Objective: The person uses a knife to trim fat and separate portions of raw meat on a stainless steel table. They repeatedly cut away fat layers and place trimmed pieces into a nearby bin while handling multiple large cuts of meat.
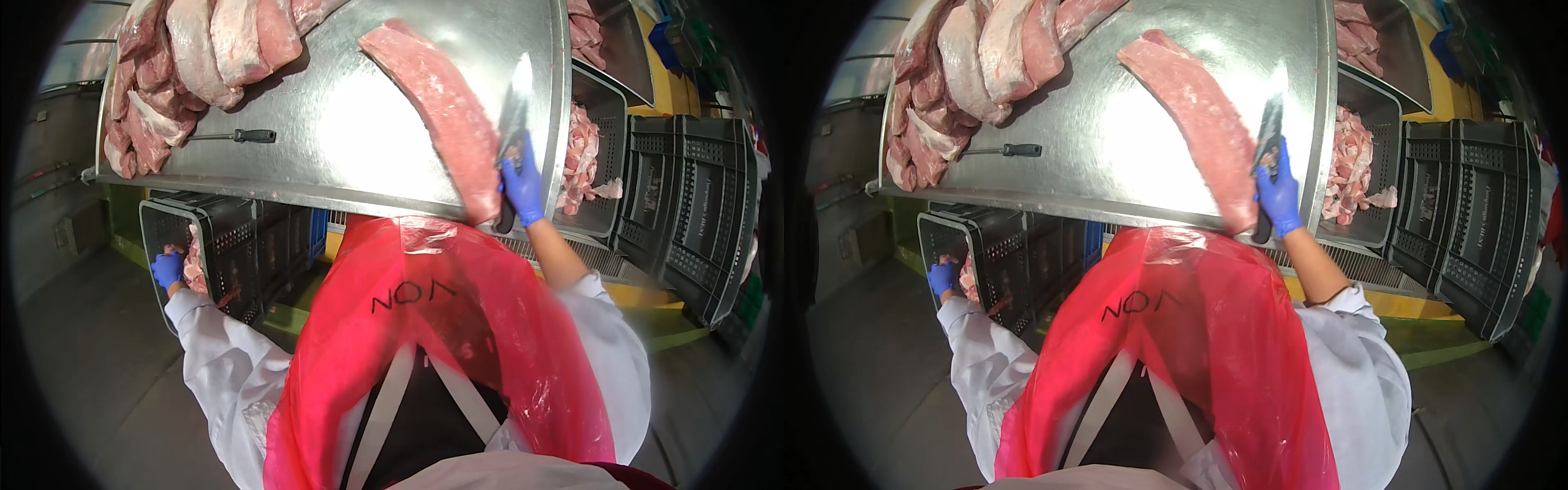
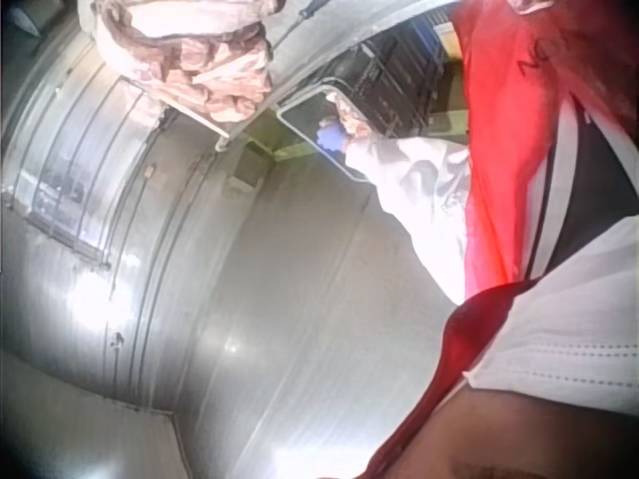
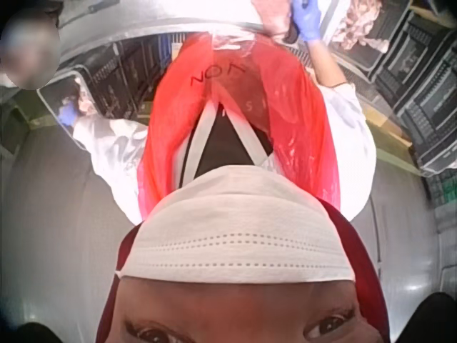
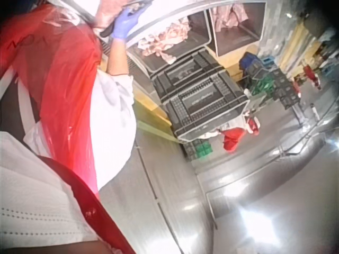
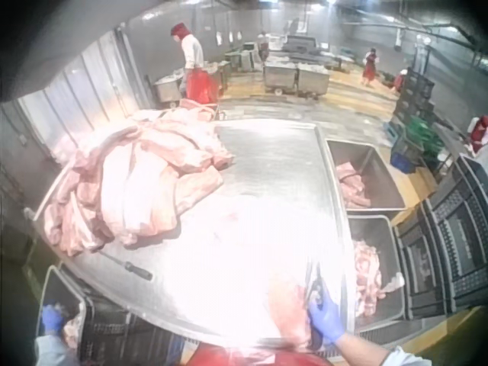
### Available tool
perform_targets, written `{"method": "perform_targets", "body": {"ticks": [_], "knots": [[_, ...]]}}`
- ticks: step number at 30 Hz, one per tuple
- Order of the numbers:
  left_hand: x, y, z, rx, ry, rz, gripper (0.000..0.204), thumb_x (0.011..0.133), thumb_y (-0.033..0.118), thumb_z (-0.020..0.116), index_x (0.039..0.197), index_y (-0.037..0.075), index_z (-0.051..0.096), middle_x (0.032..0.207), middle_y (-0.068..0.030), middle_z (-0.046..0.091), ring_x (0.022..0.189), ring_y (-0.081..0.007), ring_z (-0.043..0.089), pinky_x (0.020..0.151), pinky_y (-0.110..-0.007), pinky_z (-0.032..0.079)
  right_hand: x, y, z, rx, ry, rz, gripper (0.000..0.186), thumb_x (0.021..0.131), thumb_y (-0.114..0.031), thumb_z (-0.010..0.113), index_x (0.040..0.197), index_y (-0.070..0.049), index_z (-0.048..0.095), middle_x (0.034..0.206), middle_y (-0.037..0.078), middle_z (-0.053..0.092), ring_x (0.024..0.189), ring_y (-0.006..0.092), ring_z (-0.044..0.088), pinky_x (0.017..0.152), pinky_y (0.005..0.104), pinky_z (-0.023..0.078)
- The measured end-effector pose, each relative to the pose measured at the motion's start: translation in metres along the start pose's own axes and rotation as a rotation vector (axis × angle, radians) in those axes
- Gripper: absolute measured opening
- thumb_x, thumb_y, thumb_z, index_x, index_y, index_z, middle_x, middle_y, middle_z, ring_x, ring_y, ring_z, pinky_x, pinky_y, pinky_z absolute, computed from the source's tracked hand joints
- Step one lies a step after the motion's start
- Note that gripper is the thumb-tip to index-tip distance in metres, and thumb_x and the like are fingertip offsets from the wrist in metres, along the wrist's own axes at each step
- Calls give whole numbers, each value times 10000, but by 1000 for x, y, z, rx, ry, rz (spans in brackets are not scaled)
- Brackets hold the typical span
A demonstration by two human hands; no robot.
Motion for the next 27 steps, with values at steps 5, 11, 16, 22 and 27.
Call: {"method": "perform_targets", "body": {"ticks": [5, 11, 16, 22, 27], "knots": [[-134, 258, -79, -794, 128, 693, 720, 826, 455, 775, 1273, -64, 553, 1258, -280, 585, 1205, -435, 552, 1012, -505, 462, -4, 3, 28, 476, -84, 178, 788, 979, -13, 536, 1633, -183, 131, 886, 74, 614, 623, 120, 583, 499, 277, 525], [-344, 525, -136, -309, -218, 765, 1212, 674, 568, 855, 1548, -34, 271, 1544, -336, 326, 1425, -436, 373, 1134, -487, 382, 10, 8, -19, 488, 49, 23, 780, 999, -43, 572, 1629, -166, 127, 870, 65, 595, 640, 117, 590, 509, 241, 521], [-271, 561, -125, -371, -201, 998, 1205, 649, 505, 873, 1546, -24, 267, 1450, -314, 458, 1332, -393, 500, 1099, -428, 433, -28, 46, -64, 473, 247, -38, 760, 994, 8, 535, 1625, -121, 132, 862, 60, 588, 628, 115, 588, 527, 238, 516], [-156, 552, -77, -942, -1408, 1004, 612, 783, 104, 691, 1362, -37, 553, 1264, -143, 642, 1137, -204, 624, 982, -328, 492, -95, 77, -89, 521, 389, 151, 724, 1007, -3, 508, 1622, -133, 149, 953, 102, 612, 624, 114, 578, 516, 249, 504], [-204, 579, -106, -526, -140, 1402, 1161, 748, 571, 812, 1530, -80, 252, 1510, -323, 401, 1362, -415, 476, 1092, -459, 449, -99, 101, -88, 556, 462, 188, 602, 1015, -21, 528, 1548, -98, 259, 896, 76, 584, 622, 112, 564, 521, 274, 515]]}}
Point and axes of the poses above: each hand's wrist, its own x-axis towards the middle knuckle, its own z-axis out of the palm, y = z × x, the point moved 5 cm from there along x, towards the middle knuckle
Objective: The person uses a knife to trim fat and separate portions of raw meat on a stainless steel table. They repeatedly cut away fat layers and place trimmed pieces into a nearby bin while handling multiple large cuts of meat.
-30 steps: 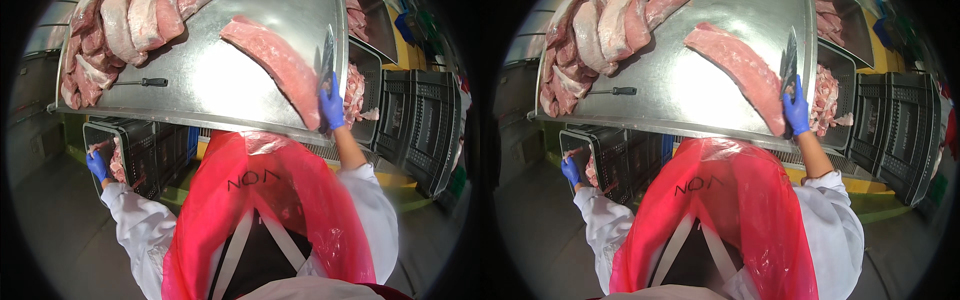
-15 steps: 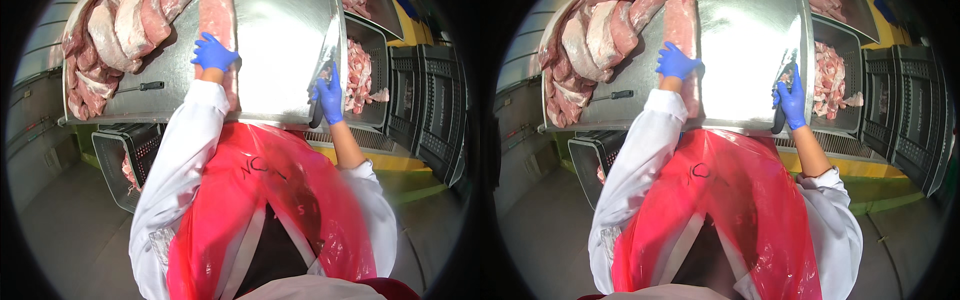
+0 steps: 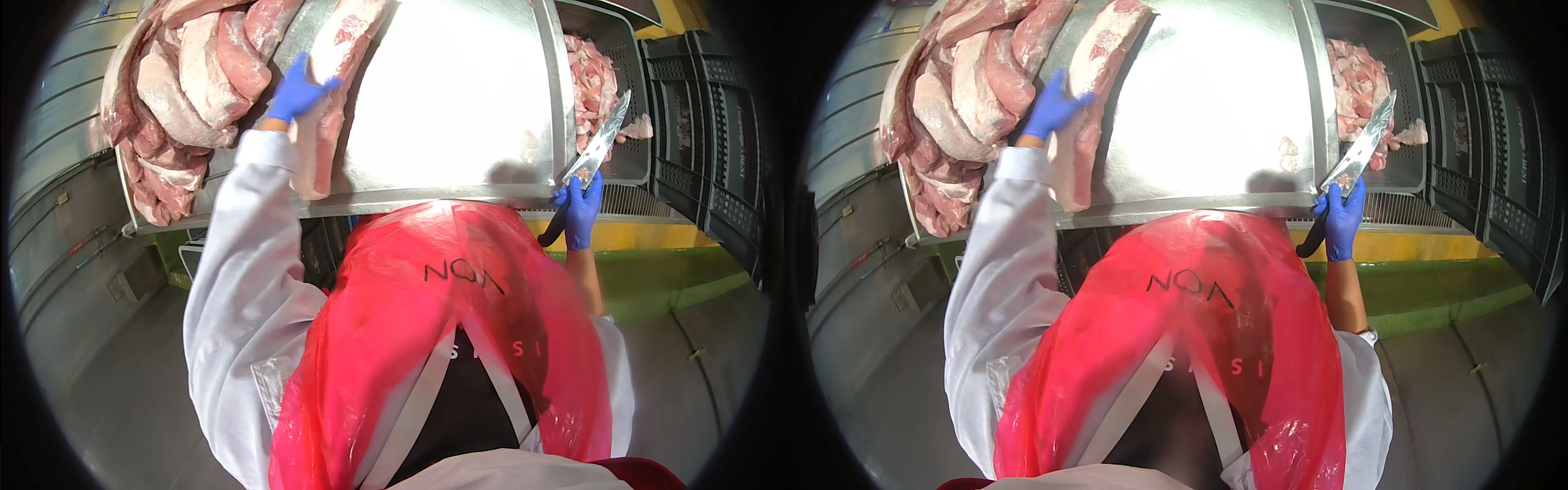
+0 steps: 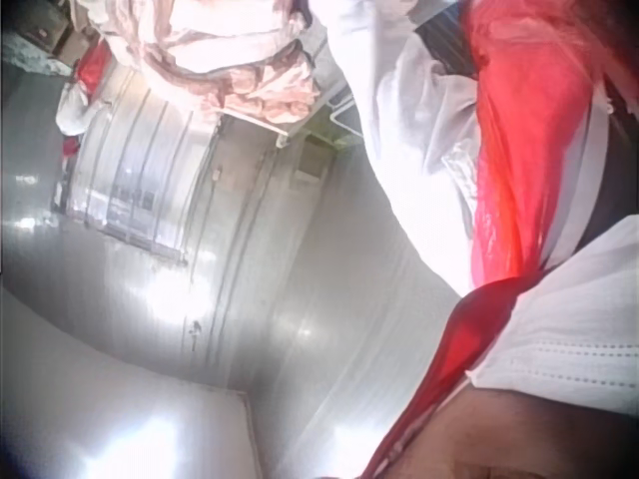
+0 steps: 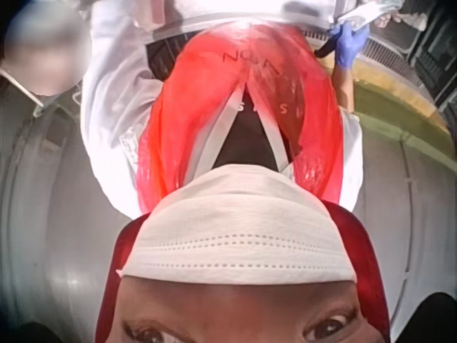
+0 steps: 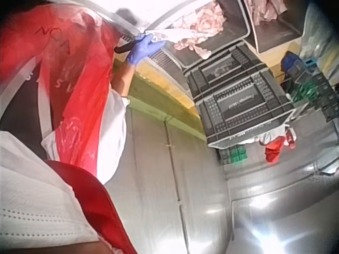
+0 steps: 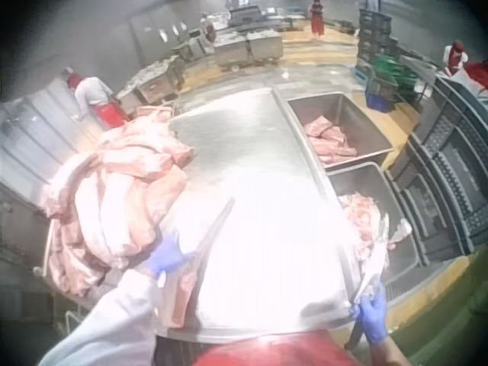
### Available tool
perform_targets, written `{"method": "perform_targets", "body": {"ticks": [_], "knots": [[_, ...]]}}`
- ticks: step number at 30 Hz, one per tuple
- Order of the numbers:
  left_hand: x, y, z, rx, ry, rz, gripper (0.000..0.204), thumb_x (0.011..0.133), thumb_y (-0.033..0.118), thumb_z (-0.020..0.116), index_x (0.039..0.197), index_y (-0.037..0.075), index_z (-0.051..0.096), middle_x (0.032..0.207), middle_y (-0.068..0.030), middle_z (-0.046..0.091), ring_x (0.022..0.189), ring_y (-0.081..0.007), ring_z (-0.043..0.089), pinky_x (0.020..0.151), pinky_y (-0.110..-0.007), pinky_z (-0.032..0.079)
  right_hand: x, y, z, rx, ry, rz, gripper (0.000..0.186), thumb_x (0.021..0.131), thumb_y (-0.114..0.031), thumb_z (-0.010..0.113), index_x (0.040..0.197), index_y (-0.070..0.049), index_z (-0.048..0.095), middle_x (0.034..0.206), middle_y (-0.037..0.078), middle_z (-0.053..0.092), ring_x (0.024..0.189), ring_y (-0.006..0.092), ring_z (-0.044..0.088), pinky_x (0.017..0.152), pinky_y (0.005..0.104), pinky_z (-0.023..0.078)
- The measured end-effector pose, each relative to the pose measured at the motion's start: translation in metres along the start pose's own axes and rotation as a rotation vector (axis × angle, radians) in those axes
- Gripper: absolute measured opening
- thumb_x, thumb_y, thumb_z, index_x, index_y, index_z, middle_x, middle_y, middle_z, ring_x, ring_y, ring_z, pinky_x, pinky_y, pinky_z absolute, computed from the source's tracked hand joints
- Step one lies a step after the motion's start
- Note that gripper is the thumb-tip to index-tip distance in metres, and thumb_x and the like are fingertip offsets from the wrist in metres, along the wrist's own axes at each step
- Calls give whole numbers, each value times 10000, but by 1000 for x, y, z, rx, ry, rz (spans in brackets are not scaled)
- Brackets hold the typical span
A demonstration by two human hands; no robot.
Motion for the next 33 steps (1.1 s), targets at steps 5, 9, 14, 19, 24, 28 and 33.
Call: {"method": "perform_targets", "body": {"ticks": [5, 9, 14, 19, 24, 28, 33], "knots": [[-9, 51, 1, 118, -41, -198, 1143, 580, 387, 896, 1467, -36, 312, 1357, -316, 507, 1230, -488, 532, 1019, -502, 481, 34, -15, 75, -119, -132, -99, 570, 988, -46, 596, 1484, -23, 316, 1001, 66, 577, 739, 102, 578, 616, 252, 519], [-8, 36, -4, 33, -67, -66, 1048, 585, 378, 883, 1427, -6, 392, 1333, -295, 539, 1201, -441, 574, 1025, -457, 490, 72, -35, 189, -447, -459, -84, 777, 990, -202, 582, 1633, -207, 145, 1057, 141, 684, 622, 115, 597, 539, 284, 535], [-8, 44, -6, -9, -75, -9, 1040, 575, 373, 871, 1428, 2, 405, 1323, -287, 551, 1198, -430, 581, 1041, -440, 484, 143, -57, 313, -570, -523, -295, 781, 990, -250, 558, 1630, -247, 111, 1217, 148, 637, 824, 243, 626, 718, 345, 536], [-9, 39, -4, -27, -106, 2, 1006, 579, 367, 862, 1407, 3, 423, 1315, -288, 553, 1188, -427, 588, 1032, -437, 489, 167, -52, 359, -722, -553, -220, 785, 990, -298, 534, 1627, -286, 76, 1376, 156, 589, 1025, 371, 655, 896, 406, 537], [-6, 32, 0, -25, -127, -4, 973, 579, 372, 856, 1372, -13, 444, 1283, -289, 568, 1162, -430, 599, 1013, -436, 499, 117, 22, 330, -561, -432, -480, 715, 987, -310, 532, 1613, -279, 189, 1029, 120, 674, 767, 245, 665, 718, 371, 564], [-10, 30, 0, -28, -106, 19, 965, 575, 379, 851, 1352, -30, 452, 1255, -293, 581, 1151, -431, 603, 1003, -439, 502, 114, 24, 347, -472, -469, -334, 840, 962, -213, 561, 1623, -347, 61, 1122, 168, 700, 799, 338, 714, 787, 430, 580], [-7, 33, -4, -54, -121, 41, 940, 577, 376, 846, 1332, -33, 463, 1240, -295, 589, 1140, -436, 607, 996, -445, 503, 93, 15, 352, -371, -470, -272, 824, 958, -211, 598, 1628, -326, 132, 887, 127, 705, 607, 198, 654, 643, 361, 581]]}}
Point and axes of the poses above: each hand's wrist, its own x-axis towards the middle knuckle, its own z-axis out of the palm, y = z × x, the point moved 5 cm from there along x, towards the middle knuckle
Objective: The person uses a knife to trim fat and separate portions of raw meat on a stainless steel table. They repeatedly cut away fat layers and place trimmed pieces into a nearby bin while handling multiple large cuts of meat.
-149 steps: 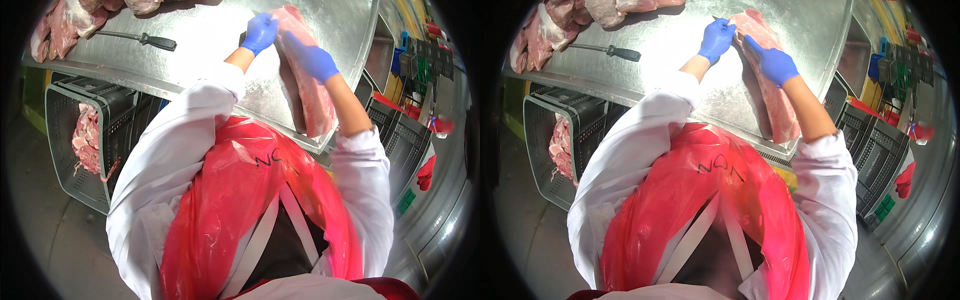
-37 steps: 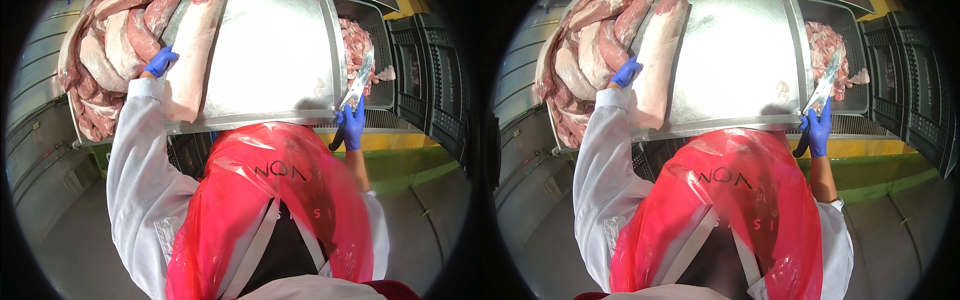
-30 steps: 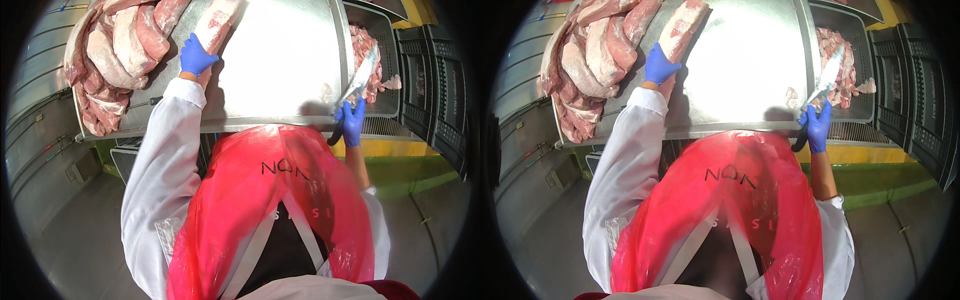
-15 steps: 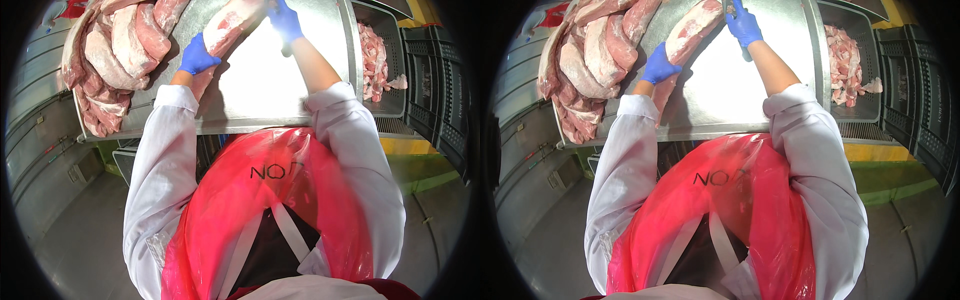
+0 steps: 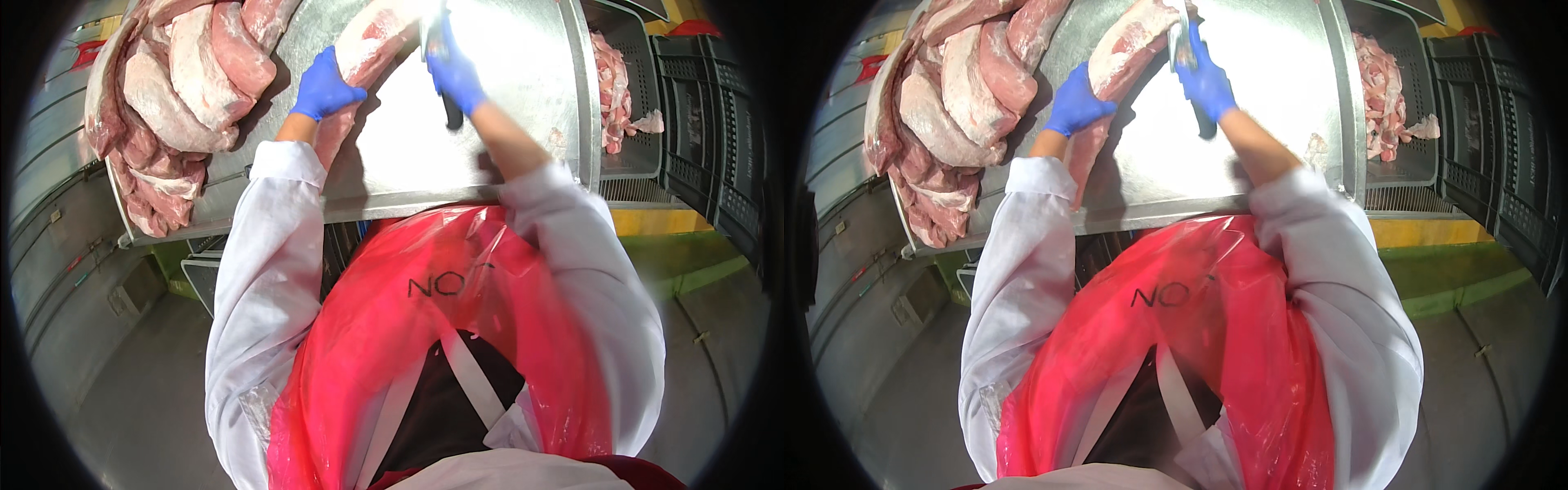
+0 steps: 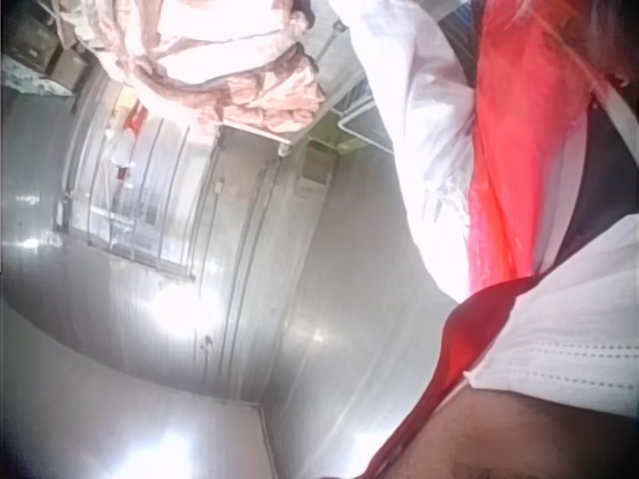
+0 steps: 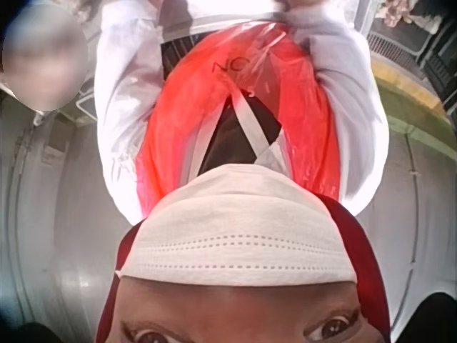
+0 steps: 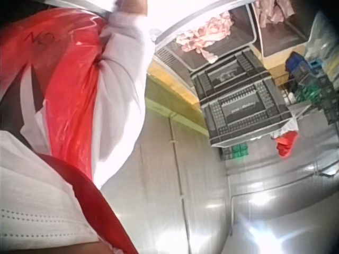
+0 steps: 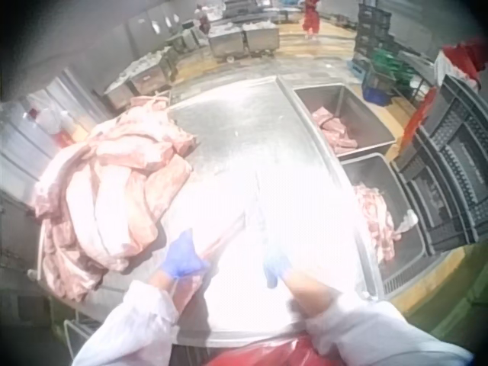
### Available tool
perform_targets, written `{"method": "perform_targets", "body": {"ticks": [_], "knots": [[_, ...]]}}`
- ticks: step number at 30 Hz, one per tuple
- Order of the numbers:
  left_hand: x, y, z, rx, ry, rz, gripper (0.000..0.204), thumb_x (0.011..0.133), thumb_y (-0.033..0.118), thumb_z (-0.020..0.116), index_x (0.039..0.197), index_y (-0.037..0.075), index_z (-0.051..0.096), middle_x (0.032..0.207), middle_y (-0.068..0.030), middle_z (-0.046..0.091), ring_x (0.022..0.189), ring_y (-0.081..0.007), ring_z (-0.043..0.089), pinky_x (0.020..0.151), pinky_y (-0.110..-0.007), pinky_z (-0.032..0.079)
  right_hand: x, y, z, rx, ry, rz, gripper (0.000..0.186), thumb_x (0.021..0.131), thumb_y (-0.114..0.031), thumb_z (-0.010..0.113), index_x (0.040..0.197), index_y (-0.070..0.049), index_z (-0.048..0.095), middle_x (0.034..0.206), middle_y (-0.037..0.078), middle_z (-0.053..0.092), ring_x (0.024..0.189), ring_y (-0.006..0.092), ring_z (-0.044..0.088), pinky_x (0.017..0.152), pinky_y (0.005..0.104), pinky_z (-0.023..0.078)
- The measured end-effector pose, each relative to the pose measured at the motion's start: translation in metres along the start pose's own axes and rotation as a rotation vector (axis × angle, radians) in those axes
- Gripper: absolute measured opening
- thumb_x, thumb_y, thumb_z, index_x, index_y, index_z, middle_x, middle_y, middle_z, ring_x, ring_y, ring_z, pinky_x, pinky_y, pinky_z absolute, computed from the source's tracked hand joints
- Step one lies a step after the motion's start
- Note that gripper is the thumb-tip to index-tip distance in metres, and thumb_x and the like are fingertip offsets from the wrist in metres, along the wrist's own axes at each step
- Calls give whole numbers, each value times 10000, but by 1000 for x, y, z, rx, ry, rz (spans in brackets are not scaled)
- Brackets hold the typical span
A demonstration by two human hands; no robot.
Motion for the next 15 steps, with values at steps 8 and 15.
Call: {"method": "perform_targets", "body": {"ticks": [8, 15], "knots": [[-5, 4, 6, 20, 32, 77, 973, 596, 383, 845, 1372, -36, 434, 1267, -294, 578, 1166, -445, 591, 1004, -459, 497, -41, -5, -4, 51, -90, 211, 807, 947, -196, 618, 1622, -307, 191, 851, 122, 682, 609, 172, 639, 610, 339, 565], [13, 114, 6, 277, 270, 193, 618, 660, 447, 851, 1065, 36, 629, 1128, -206, 610, 1059, -348, 595, 900, -468, 483, -147, 25, -103, -75, 28, -9, 780, 951, -134, 583, 1627, -180, 196, 826, 34, 657, 612, 107, 591, 590, 276, 533]]}}
Point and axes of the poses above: each hand's wrist, its own x-axis towards the middle knuckle, its own z-axis out of the palm, y = z × x, the point moved 5 cm from there along x, towards the middle knuckle
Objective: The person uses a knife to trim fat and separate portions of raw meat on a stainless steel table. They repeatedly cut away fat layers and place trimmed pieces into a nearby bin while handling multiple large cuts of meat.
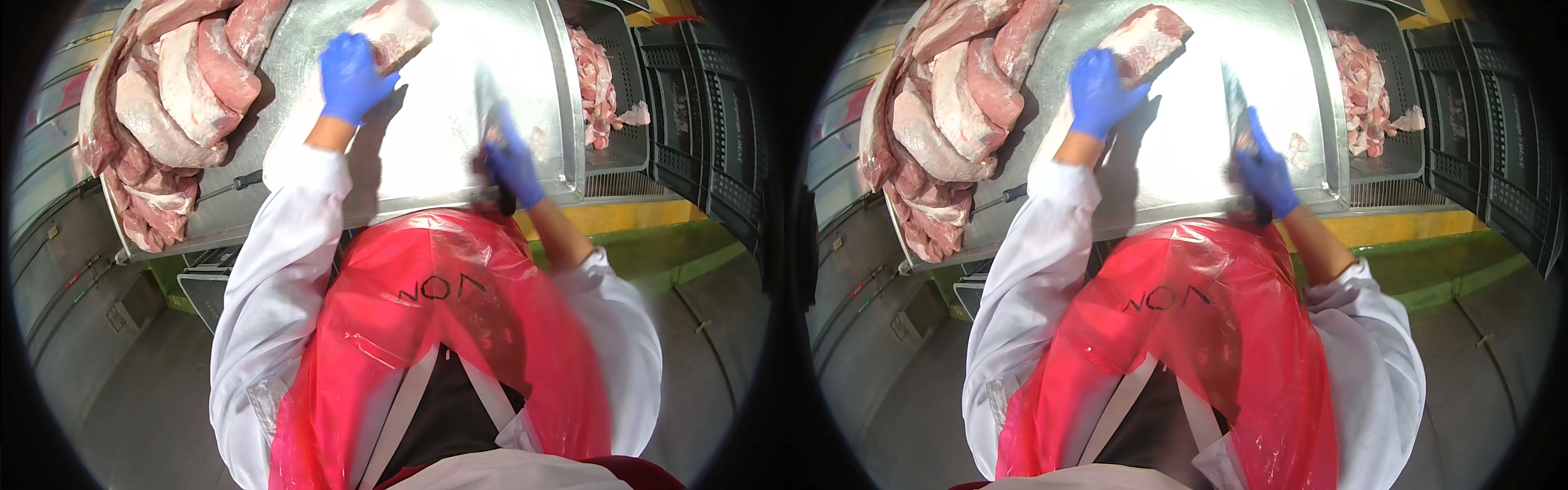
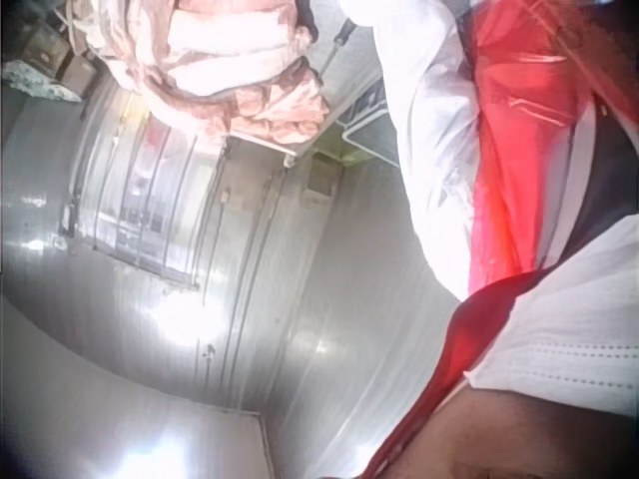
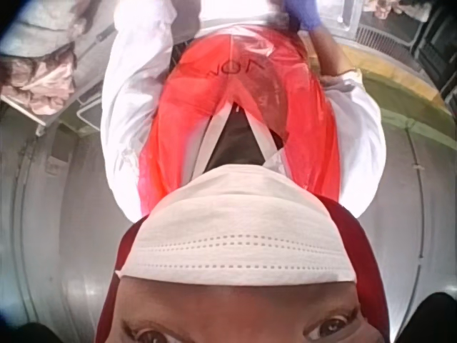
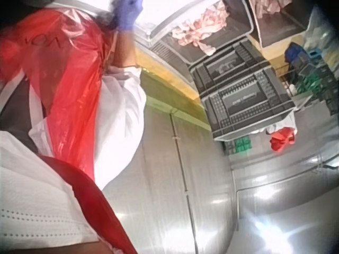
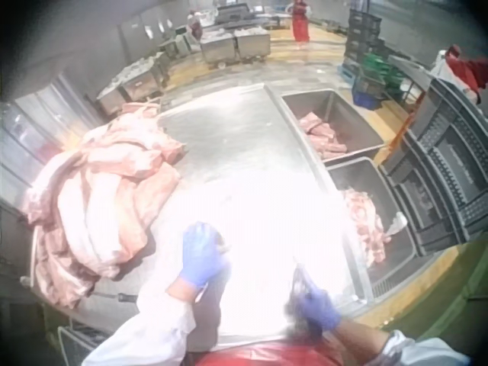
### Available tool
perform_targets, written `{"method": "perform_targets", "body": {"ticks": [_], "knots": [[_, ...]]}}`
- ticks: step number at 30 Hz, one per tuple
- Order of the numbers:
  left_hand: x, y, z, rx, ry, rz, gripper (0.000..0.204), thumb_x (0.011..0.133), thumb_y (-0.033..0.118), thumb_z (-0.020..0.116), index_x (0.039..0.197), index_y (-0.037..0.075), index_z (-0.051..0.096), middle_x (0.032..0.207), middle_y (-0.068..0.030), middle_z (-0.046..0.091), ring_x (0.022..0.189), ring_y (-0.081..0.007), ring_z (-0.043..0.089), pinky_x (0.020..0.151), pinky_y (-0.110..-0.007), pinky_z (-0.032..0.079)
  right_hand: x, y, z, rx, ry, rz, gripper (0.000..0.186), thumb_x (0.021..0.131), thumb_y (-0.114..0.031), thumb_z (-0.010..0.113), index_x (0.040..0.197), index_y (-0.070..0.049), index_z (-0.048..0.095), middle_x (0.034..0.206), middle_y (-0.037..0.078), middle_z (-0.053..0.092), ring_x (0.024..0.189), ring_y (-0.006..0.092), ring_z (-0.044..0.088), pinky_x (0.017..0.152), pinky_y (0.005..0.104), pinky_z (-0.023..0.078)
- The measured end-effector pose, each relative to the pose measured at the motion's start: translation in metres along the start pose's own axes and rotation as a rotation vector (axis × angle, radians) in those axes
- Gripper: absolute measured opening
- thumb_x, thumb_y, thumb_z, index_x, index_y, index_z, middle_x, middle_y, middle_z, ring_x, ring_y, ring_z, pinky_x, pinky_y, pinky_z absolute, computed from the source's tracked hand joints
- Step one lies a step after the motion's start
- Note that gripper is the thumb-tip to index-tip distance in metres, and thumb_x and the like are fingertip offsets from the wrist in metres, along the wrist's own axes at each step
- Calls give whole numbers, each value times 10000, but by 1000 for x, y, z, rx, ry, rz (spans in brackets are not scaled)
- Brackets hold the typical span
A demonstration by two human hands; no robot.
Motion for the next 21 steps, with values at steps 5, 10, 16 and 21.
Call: {"method": "perform_targets", "body": {"ticks": [5, 10, 16, 21], "knots": [[66, 54, 63, 181, -29, 42, 372, 830, 354, 706, 1018, 35, 675, 1066, -213, 683, 1049, -373, 648, 893, -465, 509, 104, -14, -65, 105, 201, -147, 808, 955, -75, 597, 1628, -255, 188, 1028, 98, 674, 630, 75, 588, 501, 239, 514], [66, 14, 32, -151, 43, -358, 322, 819, 295, 684, 935, -4, 697, 946, -240, 712, 843, -392, 698, 792, -457, 562, 145, -19, -36, 231, 87, -14, 796, 969, -212, 625, 1620, -335, 182, 1019, 105, 672, 628, 114, 604, 556, 289, 549], [60, -10, 36, -378, -10, -459, 299, 826, 247, 668, 851, -51, 670, 768, -218, 696, 722, -347, 686, 675, -425, 535, 195, -51, 42, 21, -199, -122, 718, 974, -316, 574, 1599, -389, 227, 876, 135, 714, 599, 188, 637, 630, 349, 572], [52, -4, 30, -919, 65, -529, 178, 879, 102, 629, 744, -10, 599, 671, -103, 644, 568, -167, 619, 507, -337, 482, 177, 7, 68, -22, -342, -255, 664, 996, -340, 518, 1595, -388, 236, 916, 151, 727, 680, 238, 675, 690, 394, 586]]}}
Point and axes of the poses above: each hand's wrist, its own x-axis towards the middle knuckle, its own z-axis out of the palm, y = z × x, the point moved 5 cm from there along x, towards the middle knuckle
